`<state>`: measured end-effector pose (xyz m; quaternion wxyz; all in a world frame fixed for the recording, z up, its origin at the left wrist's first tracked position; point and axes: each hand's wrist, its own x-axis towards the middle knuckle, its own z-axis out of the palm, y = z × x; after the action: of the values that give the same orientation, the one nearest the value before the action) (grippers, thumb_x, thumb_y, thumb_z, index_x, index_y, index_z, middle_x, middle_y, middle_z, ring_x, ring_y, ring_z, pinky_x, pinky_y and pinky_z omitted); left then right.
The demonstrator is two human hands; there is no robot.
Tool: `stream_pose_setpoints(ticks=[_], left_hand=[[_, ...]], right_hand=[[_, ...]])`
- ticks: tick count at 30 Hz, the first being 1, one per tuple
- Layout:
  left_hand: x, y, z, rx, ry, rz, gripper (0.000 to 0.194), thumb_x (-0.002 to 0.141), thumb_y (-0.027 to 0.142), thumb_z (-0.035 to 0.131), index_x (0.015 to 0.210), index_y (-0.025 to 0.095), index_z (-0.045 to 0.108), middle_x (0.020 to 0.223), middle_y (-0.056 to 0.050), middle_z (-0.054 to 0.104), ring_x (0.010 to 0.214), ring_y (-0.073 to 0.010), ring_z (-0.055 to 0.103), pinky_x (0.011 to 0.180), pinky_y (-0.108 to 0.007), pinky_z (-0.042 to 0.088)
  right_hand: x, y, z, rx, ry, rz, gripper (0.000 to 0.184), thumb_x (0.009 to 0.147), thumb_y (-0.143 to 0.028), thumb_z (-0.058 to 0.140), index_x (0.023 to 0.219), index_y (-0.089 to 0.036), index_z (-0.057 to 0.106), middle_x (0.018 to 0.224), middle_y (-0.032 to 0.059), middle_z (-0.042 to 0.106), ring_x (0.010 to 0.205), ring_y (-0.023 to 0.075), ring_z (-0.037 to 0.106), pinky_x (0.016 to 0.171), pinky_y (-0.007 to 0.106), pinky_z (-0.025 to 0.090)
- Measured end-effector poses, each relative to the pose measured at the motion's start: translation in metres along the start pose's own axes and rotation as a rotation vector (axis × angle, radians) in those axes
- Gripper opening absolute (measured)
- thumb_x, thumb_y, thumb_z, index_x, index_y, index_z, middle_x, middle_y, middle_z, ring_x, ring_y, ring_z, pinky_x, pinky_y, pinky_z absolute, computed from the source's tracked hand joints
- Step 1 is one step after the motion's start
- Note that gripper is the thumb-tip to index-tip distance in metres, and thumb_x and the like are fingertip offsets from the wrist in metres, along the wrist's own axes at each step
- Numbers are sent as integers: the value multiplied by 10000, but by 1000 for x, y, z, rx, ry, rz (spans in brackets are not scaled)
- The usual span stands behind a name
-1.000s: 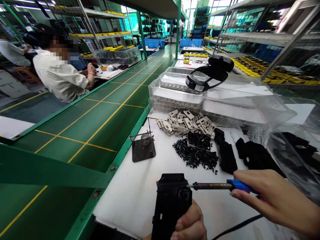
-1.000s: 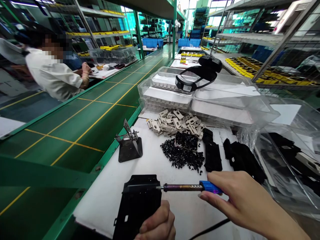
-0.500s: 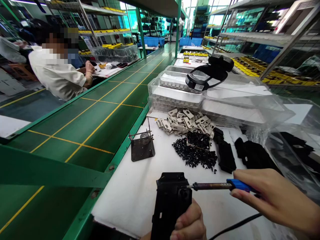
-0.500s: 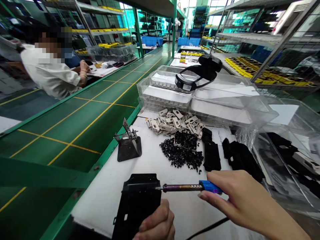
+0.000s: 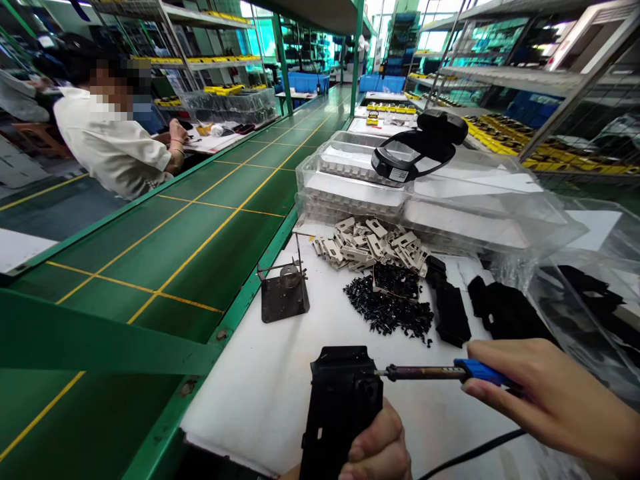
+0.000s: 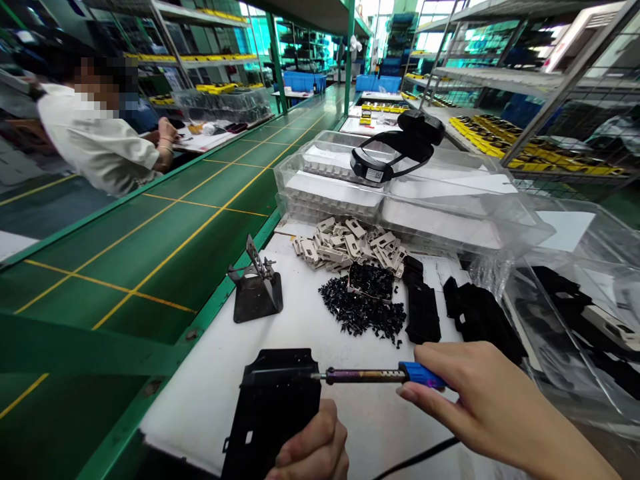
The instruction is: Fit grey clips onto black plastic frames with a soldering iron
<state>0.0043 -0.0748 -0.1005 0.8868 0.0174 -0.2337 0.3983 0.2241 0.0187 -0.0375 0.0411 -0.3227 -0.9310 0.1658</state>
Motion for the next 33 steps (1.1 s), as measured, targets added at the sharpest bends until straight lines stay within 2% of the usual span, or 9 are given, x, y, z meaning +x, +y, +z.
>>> stream_pose_setpoints(ticks=[7, 20, 25, 30, 32, 33], left_hand=[[0, 1, 2, 23, 7, -13, 375, 784, 242, 668, 442, 188, 526, 267, 50, 441, 112, -57, 287, 222, -141, 291], [-3, -2, 2, 11, 39, -11, 381, 756, 268, 653, 404, 192, 528, 216, 45, 371, 107, -51, 271, 196, -140, 268], [-8, -1, -2, 23, 135, -21, 392, 734, 290, 678, 386, 201, 520, 201, 48, 337, 114, -52, 263, 183, -145, 251], [-11, 1, -6, 52, 92, -26, 427, 713, 308, 736, 373, 204, 500, 199, 50, 332, 114, -58, 268, 182, -155, 235], [-13, 5, -9, 66, 138, 12, 420, 691, 306, 767, 390, 198, 495, 216, 62, 343, 119, -41, 243, 188, -152, 218], [-15, 9, -11, 85, 206, 61, 410, 652, 303, 802, 404, 195, 494, 230, 75, 350, 123, -30, 220, 188, -152, 200]], right_hand=[[-1, 0, -2, -11, -31, 18, 316, 983, -448, 473, 761, -229, 522, 638, -22, 562, 542, 142, 556, 526, 271, 306], [0, -5, -5, -21, 8, -20, 329, 979, -431, 494, 725, -224, 526, 599, -32, 542, 493, 113, 532, 500, 256, 303], [1, -5, -4, -32, 24, -18, 321, 973, -432, 505, 726, -231, 537, 601, -31, 554, 499, 120, 544, 503, 260, 307], [0, -1, -2, 37, 9, 35, 323, 952, -433, 543, 705, -226, 542, 590, -35, 559, 495, 111, 537, 500, 251, 308], [-2, 1, 3, 100, 41, 98, 350, 952, -463, 521, 697, -223, 542, 586, -30, 564, 504, 117, 537, 501, 242, 322], [-2, 3, 7, 129, 85, 157, 377, 951, -498, 496, 697, -224, 540, 577, -28, 559, 502, 124, 530, 502, 241, 334]])
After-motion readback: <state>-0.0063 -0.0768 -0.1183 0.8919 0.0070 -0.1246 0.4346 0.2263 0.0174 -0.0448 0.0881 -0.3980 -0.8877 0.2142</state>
